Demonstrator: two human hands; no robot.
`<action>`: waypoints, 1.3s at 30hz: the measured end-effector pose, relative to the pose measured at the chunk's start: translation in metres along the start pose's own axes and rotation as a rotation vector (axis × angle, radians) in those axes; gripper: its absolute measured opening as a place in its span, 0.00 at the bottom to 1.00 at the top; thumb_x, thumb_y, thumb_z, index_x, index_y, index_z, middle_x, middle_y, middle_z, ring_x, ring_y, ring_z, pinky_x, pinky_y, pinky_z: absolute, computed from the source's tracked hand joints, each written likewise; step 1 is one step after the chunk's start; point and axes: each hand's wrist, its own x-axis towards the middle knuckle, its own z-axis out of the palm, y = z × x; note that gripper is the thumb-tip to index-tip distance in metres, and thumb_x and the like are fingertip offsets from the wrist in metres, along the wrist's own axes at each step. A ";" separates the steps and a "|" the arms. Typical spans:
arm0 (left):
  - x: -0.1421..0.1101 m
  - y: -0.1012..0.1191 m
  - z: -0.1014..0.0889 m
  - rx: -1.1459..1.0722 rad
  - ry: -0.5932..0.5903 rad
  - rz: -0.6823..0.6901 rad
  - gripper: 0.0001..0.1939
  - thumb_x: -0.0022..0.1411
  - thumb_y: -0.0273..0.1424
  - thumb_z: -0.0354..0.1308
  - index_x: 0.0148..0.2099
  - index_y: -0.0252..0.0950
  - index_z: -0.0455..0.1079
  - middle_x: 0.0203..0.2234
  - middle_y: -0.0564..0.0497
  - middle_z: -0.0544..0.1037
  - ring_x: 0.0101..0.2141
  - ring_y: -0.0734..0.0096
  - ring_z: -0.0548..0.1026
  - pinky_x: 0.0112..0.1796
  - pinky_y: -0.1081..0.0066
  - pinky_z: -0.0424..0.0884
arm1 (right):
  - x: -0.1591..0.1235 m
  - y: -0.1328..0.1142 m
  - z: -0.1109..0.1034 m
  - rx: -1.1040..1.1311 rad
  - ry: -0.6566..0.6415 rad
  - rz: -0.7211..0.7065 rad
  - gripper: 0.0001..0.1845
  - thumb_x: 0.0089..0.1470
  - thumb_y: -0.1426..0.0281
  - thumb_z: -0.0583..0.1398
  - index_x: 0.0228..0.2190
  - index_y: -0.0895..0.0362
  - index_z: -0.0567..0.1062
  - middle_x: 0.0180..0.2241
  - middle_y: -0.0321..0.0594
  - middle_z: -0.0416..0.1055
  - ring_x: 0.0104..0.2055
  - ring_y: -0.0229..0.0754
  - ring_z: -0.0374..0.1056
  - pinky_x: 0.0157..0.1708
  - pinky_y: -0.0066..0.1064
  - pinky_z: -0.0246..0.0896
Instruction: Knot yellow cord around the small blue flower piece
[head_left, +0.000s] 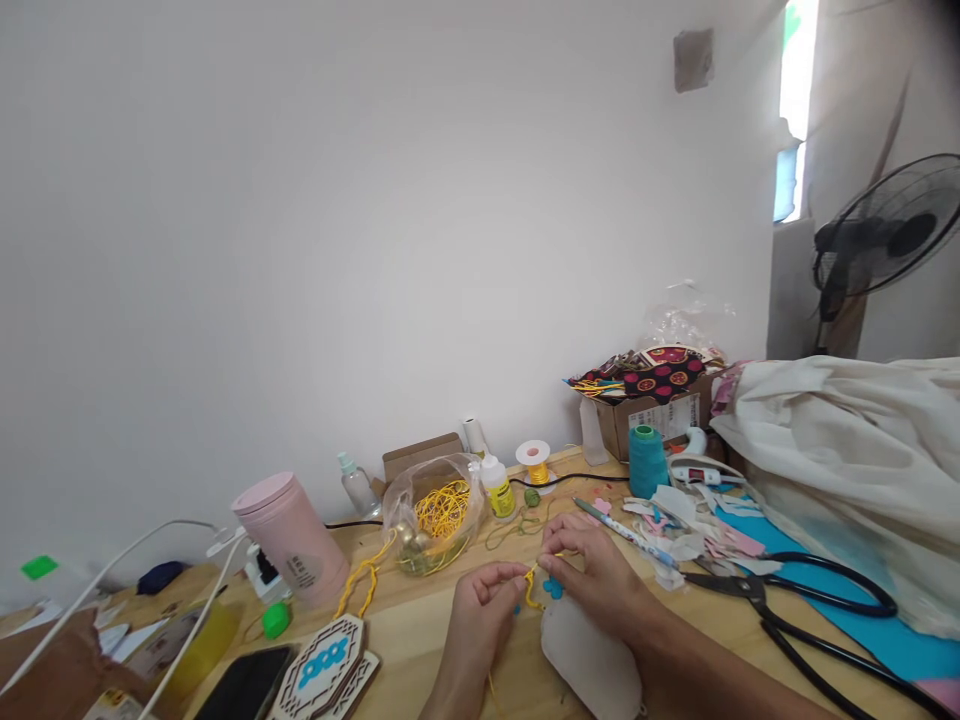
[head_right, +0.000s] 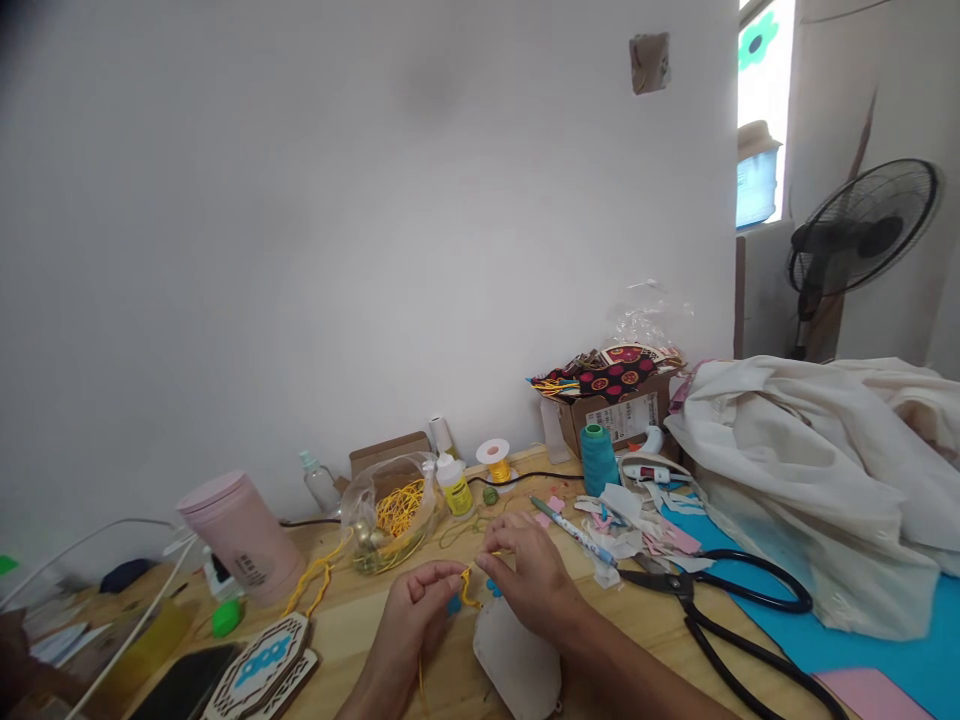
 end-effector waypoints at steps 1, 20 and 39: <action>0.000 0.000 0.000 -0.005 0.010 0.011 0.15 0.33 0.37 0.63 0.23 0.30 0.71 0.06 0.60 0.62 0.10 0.87 0.50 0.14 0.80 0.42 | 0.000 0.000 0.000 0.001 0.000 0.000 0.06 0.45 0.72 0.55 0.19 0.56 0.69 0.26 0.36 0.65 0.32 0.39 0.60 0.32 0.30 0.52; 0.002 -0.002 0.000 -0.075 0.016 0.022 0.12 0.33 0.34 0.64 0.22 0.30 0.73 0.10 0.55 0.70 0.12 0.84 0.58 0.16 0.81 0.51 | 0.000 0.000 0.000 0.028 0.006 -0.007 0.06 0.45 0.73 0.55 0.19 0.57 0.69 0.25 0.36 0.64 0.31 0.38 0.60 0.31 0.28 0.52; 0.003 -0.001 0.003 0.001 0.026 0.062 0.10 0.35 0.34 0.63 0.19 0.31 0.71 0.11 0.55 0.70 0.15 0.83 0.59 0.19 0.81 0.52 | 0.000 0.003 0.002 0.025 0.078 0.023 0.07 0.44 0.75 0.55 0.18 0.58 0.67 0.25 0.37 0.64 0.31 0.38 0.60 0.31 0.28 0.53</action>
